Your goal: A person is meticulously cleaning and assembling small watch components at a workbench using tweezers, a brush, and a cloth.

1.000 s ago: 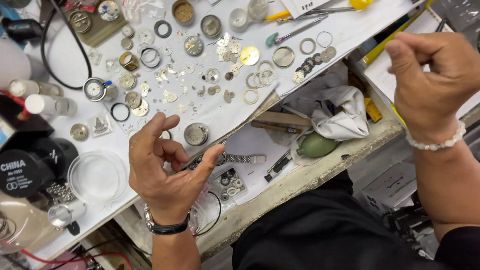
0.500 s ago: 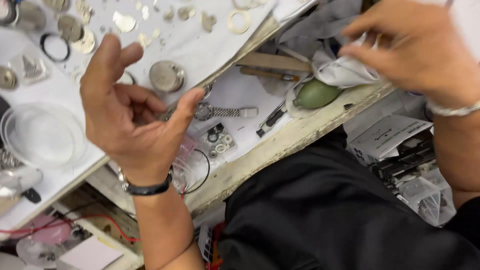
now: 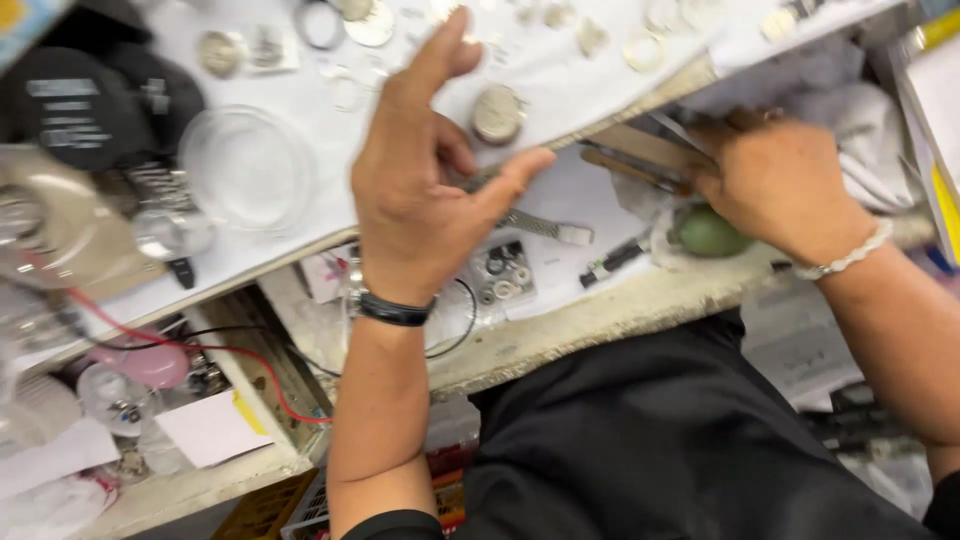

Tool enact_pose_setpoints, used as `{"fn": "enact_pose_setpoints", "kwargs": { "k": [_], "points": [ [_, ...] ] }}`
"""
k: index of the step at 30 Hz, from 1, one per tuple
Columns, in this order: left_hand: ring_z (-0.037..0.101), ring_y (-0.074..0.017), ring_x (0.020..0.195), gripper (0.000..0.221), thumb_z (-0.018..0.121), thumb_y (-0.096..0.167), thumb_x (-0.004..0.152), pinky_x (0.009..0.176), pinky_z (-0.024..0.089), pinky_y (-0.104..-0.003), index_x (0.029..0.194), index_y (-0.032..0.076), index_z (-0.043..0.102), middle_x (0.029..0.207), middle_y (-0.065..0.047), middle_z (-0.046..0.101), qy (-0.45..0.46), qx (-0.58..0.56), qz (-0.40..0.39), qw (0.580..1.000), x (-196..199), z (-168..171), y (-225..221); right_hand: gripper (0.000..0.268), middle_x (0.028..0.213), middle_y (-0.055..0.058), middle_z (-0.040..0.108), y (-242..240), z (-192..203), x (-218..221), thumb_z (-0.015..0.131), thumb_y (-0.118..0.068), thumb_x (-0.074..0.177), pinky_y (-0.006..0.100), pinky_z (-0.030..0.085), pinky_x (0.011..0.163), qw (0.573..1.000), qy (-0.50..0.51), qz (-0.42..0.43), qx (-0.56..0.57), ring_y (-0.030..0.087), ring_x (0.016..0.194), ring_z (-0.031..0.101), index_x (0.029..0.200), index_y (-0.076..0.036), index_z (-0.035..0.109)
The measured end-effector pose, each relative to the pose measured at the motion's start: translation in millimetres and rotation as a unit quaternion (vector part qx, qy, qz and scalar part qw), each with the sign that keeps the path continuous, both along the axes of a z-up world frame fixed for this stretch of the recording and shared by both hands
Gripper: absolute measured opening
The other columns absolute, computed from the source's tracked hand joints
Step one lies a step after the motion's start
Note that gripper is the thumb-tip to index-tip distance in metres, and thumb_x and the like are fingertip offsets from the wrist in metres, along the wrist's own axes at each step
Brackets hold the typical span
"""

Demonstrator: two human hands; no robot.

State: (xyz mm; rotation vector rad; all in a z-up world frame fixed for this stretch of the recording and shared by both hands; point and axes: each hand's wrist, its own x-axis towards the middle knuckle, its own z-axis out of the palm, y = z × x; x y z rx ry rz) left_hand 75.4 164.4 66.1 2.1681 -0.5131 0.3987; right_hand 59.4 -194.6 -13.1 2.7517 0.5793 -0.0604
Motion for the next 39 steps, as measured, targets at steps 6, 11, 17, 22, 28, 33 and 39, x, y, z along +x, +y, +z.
{"fn": "enact_pose_setpoints", "kwargs": {
  "k": [6,11,17,22,28,33,39],
  "points": [
    [0.053,-0.0040,0.072,0.092,0.097,0.042,0.100,0.066,0.057,-0.015,0.162,0.023,0.033,0.148,-0.004,0.064,-0.018,-0.040,0.002,0.999,0.3,1.7,0.0,0.046,0.124,0.009,0.075,5.6,10.2,16.1,0.056,-0.037,0.092,0.045,0.062,0.070,0.984,0.130,-0.104,0.067,0.033,0.101,0.075,0.136,-0.029,0.071],
    [0.056,-0.0051,0.068,0.085,0.084,0.054,0.096,0.054,0.049,-0.016,0.156,0.014,0.038,0.143,-0.012,0.064,-0.069,-0.054,0.010,0.996,3.6,-4.4,-8.0,0.042,0.117,0.006,0.074,-7.2,51.3,-2.8,0.051,-0.041,0.095,0.047,0.060,0.081,0.956,0.201,-0.206,0.059,0.030,0.108,0.071,0.126,-0.024,0.073],
    [0.055,-0.0127,0.061,0.061,0.072,0.048,0.099,0.056,0.048,-0.023,0.141,0.008,0.054,0.134,-0.013,0.061,-0.182,-0.107,0.062,0.975,2.7,2.0,-22.1,0.031,0.119,-0.008,0.072,-13.9,109.1,-20.9,0.061,-0.038,0.095,0.035,0.066,0.073,0.904,0.287,-0.262,0.176,0.013,0.086,0.078,0.124,-0.029,0.067],
    [0.076,-0.0295,0.100,0.023,0.077,0.020,0.097,0.084,0.068,-0.039,0.112,0.003,0.069,0.112,-0.017,0.071,-0.177,-0.028,-0.007,0.984,0.8,51.2,-53.4,0.028,0.113,0.032,0.070,-15.8,137.0,-36.0,0.060,0.012,0.094,0.038,0.068,0.093,0.711,0.145,-0.186,0.663,0.037,0.110,0.078,0.122,0.012,0.055],
    [0.065,-0.0228,0.075,0.018,0.075,-0.005,0.098,0.051,0.045,-0.034,0.108,0.009,0.073,0.089,-0.005,0.071,-0.204,0.174,-0.133,0.954,79.2,98.4,-110.3,0.027,0.100,0.037,0.070,-6.5,120.2,30.5,0.072,-0.001,0.109,0.043,0.056,0.079,0.730,-0.146,0.078,0.663,0.043,0.091,0.073,0.103,0.025,0.068],
    [0.059,-0.0324,0.063,0.020,0.069,0.001,0.081,0.040,0.038,-0.048,0.094,0.016,0.073,0.075,-0.003,0.061,-0.202,0.264,-0.167,0.928,150.5,68.9,-147.8,0.024,0.098,0.031,0.068,-2.7,111.7,49.2,0.070,-0.003,0.114,0.048,0.050,0.082,0.744,-0.212,0.100,0.625,0.041,0.091,0.065,0.109,0.021,0.068],
    [0.062,-0.0386,0.057,0.017,0.068,0.003,0.075,0.040,0.043,-0.052,0.080,0.019,0.071,0.073,-0.005,0.065,-0.156,0.340,-0.200,0.906,177.9,49.8,-165.3,0.018,0.105,0.032,0.076,5.0,116.5,53.5,0.074,0.003,0.110,0.045,0.057,0.079,0.783,-0.188,0.102,0.584,0.042,0.093,0.076,0.111,0.021,0.075]
  ]
}}
